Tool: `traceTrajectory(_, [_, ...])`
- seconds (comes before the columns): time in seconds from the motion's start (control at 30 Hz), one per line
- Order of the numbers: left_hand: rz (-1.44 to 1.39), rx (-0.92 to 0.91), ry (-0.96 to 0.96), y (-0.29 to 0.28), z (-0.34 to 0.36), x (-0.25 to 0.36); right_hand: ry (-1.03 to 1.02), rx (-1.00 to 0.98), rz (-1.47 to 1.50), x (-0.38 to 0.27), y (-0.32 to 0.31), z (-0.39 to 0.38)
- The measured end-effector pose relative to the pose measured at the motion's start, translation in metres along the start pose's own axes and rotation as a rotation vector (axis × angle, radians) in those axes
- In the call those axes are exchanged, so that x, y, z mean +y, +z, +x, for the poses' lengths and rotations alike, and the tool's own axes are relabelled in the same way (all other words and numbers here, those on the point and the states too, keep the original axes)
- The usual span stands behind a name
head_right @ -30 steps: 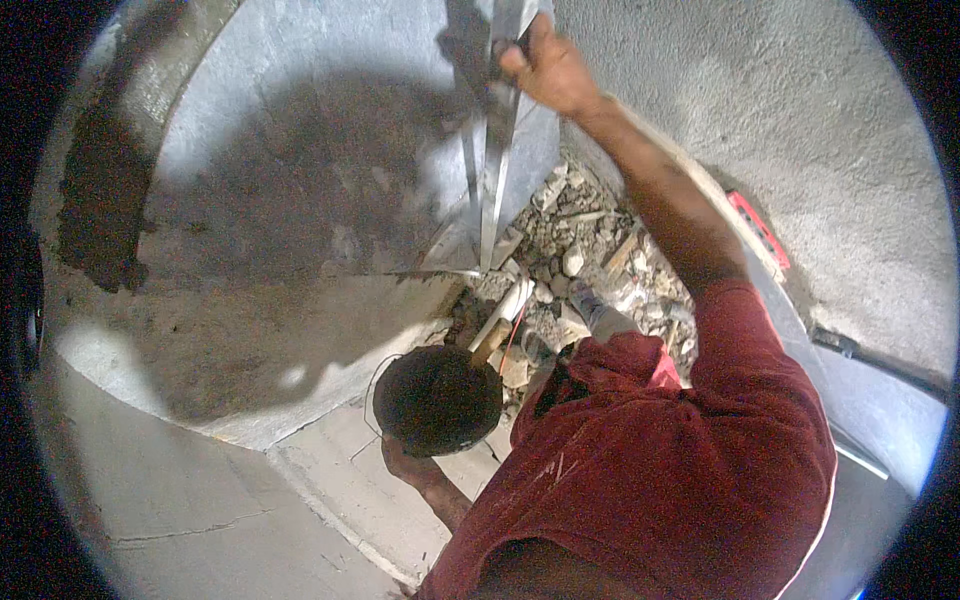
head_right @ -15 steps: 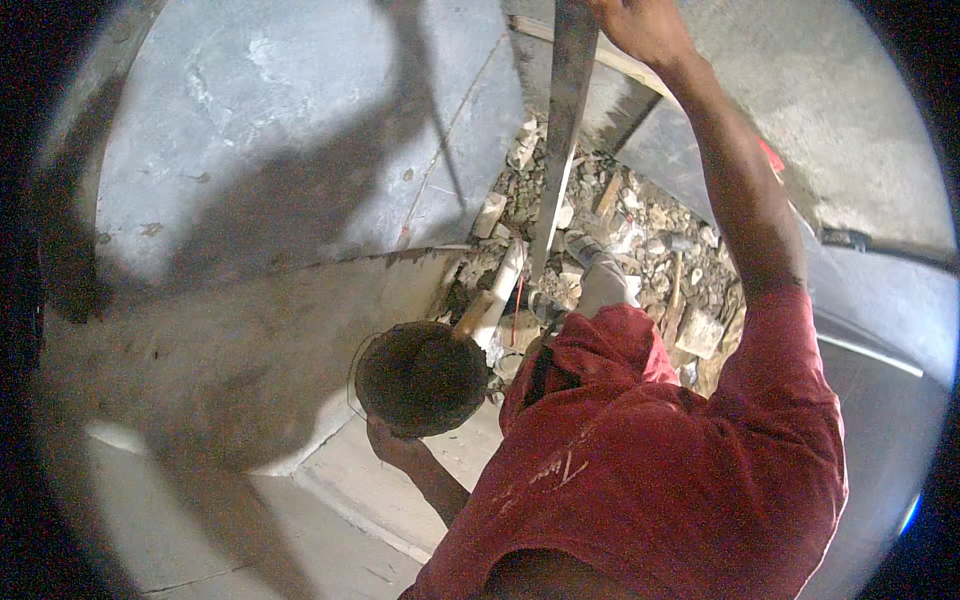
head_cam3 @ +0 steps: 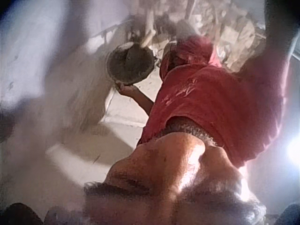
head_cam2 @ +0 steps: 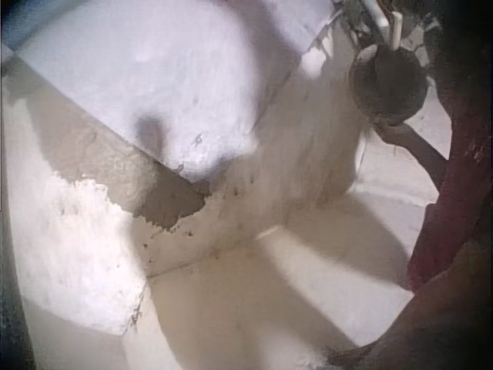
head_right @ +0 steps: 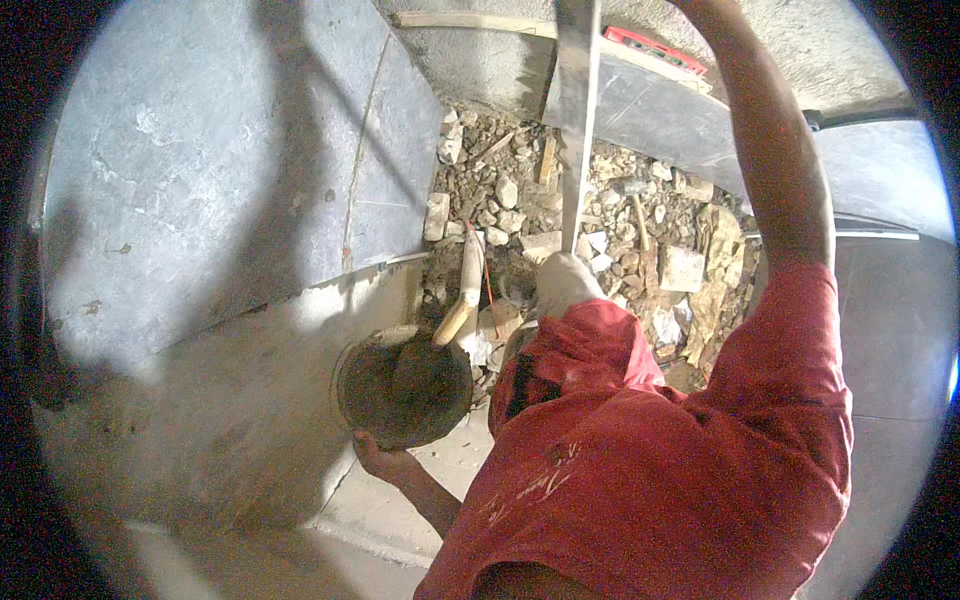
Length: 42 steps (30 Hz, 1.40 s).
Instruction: The person applies mortar to the wall and tiles by scooping it from a bucket with a trowel and smoothing it across the wall surfaces.
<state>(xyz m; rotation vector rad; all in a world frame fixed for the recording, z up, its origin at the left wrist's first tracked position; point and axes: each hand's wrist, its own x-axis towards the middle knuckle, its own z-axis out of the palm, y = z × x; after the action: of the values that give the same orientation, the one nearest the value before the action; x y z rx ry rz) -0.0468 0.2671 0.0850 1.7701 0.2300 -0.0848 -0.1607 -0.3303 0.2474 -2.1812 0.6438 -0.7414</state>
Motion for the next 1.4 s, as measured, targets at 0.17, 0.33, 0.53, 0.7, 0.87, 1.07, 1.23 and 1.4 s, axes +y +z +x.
traceTrajectory(0.17, [0.165,-0.093,0.145,0.006,0.003,-0.01,-0.013,0.047,-0.275,-0.004,-0.053,-0.027])
traceTrajectory(0.33, [-0.039,-0.049,-0.109,0.0,0.009,-0.021,0.226,0.128,-0.343,-0.003,-0.106,-0.073])
traceTrajectory(0.53, [-0.057,-0.062,-0.08,0.02,0.014,-0.018,0.294,0.181,-0.699,0.083,-0.179,-0.173])
traceTrajectory(0.7, [0.058,-0.124,-0.019,0.036,0.021,-0.012,0.466,0.159,-0.551,0.102,-0.225,-0.269])
traceTrajectory(0.87, [0.029,-0.254,-0.026,0.051,0.023,-0.011,0.769,0.186,-0.438,0.121,-0.222,-0.322])
traceTrajectory(1.07, [-0.088,-0.219,-0.099,0.091,0.01,0.002,0.967,0.361,-0.215,0.137,-0.268,-0.404])
traceTrajectory(1.23, [-0.035,-0.264,-0.019,0.124,0.0,-0.002,0.87,0.606,-0.273,0.101,-0.26,-0.419])
traceTrajectory(1.4, [-0.186,-0.406,-0.148,0.155,0.005,-0.014,0.682,0.666,0.084,0.081,-0.29,-0.445])
